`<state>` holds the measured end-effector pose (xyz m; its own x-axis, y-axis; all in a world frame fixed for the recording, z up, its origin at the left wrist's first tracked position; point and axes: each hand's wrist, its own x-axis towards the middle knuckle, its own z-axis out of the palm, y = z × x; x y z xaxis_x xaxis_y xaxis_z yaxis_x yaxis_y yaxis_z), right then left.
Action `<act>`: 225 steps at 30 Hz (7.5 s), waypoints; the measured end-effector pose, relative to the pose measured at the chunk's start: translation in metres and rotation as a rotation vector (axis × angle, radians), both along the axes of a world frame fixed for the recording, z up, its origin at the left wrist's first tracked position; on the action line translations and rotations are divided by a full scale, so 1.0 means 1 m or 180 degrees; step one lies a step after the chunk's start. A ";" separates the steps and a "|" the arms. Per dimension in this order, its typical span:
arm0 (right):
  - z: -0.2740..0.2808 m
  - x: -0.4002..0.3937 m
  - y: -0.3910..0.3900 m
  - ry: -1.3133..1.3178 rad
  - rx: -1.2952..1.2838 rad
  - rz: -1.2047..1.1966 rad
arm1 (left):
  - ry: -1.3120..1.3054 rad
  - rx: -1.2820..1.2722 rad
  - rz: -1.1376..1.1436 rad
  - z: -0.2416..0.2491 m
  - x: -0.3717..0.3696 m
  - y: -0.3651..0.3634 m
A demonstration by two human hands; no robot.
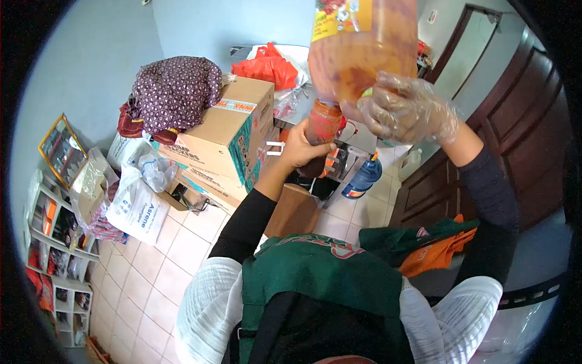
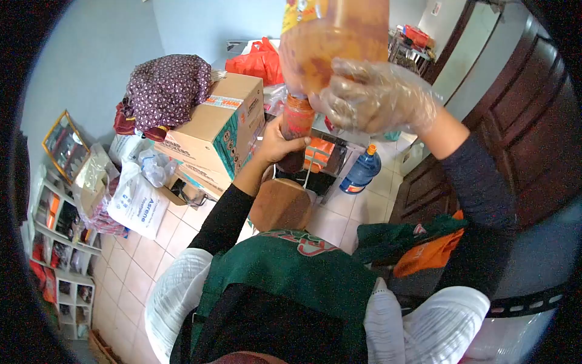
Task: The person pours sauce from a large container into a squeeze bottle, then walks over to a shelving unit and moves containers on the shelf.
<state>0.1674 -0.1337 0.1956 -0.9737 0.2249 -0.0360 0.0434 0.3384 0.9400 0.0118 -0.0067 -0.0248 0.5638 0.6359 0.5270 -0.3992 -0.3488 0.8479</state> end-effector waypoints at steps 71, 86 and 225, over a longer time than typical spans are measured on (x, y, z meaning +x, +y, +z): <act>-0.008 -0.012 -0.044 0.0093 0.0153 -0.0425 | 0.0083 -0.0383 -0.0530 -0.014 0.029 -0.018; -0.009 -0.005 -0.039 0.0394 -0.0075 -0.0367 | 0.0157 -0.0031 -0.0269 0.005 0.026 -0.018; -0.007 0.005 -0.020 0.0370 0.0474 0.0157 | 0.0158 -0.0007 -0.0110 0.011 0.020 -0.016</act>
<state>0.1724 -0.1542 0.1889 -0.9793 0.1712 0.1076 0.1415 0.2004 0.9694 0.0314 -0.0223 -0.0142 0.6109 0.6167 0.4964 -0.3683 -0.3337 0.8678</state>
